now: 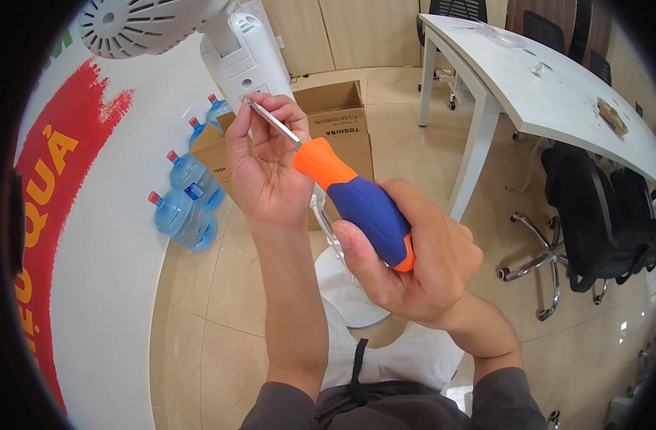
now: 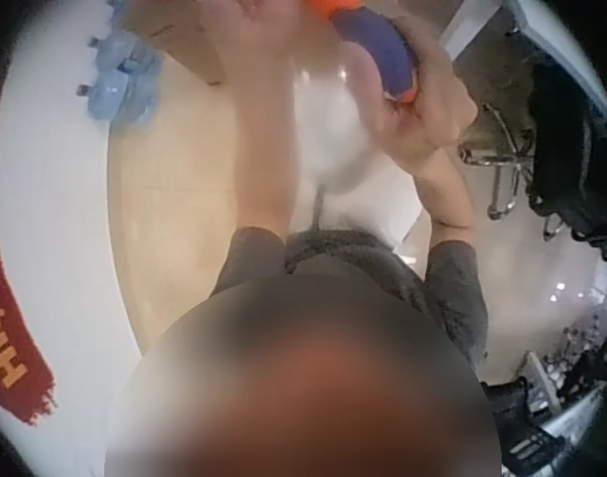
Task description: The recorder uses a screwdriver to tighten a screw on the motor housing of a standing fan.
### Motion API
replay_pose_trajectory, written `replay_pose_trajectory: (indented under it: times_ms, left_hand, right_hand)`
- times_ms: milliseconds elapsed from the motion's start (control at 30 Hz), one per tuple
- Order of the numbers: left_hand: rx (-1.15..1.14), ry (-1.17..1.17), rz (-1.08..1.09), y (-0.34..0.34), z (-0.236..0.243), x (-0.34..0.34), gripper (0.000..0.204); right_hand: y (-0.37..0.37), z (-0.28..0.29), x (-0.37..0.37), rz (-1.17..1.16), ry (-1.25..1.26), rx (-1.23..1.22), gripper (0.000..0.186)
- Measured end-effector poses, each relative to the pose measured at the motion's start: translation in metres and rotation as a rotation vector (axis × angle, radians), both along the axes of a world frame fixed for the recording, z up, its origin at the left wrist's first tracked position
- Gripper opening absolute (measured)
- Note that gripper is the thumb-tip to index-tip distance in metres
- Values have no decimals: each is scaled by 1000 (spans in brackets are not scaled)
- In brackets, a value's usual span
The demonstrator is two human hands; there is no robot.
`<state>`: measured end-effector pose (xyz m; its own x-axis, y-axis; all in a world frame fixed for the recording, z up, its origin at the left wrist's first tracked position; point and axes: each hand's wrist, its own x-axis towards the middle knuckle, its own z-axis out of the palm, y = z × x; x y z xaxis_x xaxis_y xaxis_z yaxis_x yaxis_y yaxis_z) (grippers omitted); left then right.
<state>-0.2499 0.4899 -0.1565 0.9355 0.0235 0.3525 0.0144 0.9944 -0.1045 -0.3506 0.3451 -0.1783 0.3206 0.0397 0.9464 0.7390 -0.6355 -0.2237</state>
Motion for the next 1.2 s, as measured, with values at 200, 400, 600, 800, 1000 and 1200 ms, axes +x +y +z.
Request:
replay_pose_trajectory:
  times_ms: [200, 400, 600, 800, 1000, 1200]
  left_hand:
    - [23, 43, 30, 0, 2, 1, 27]
    - [124, 143, 103, -1, 9, 0, 26]
    - [141, 241, 157, -3, 17, -6, 25]
    - [182, 284, 205, -3, 20, -3, 26]
    - [216, 289, 207, 1, 20, -1, 26]
    - [223, 272, 193, 5, 22, -2, 27]
  right_hand:
    - [2, 0, 4, 2, 3, -4, 45]
    - [3, 0, 9, -27, -9, -18, 46]
    - [4, 1, 9, -17, -8, -6, 46]
    - [10, 2, 15, -3, -38, 25, 43]
    - [15, 2, 16, -38, -22, 37, 41]
    - [17, 3, 21, -17, -45, 29, 40]
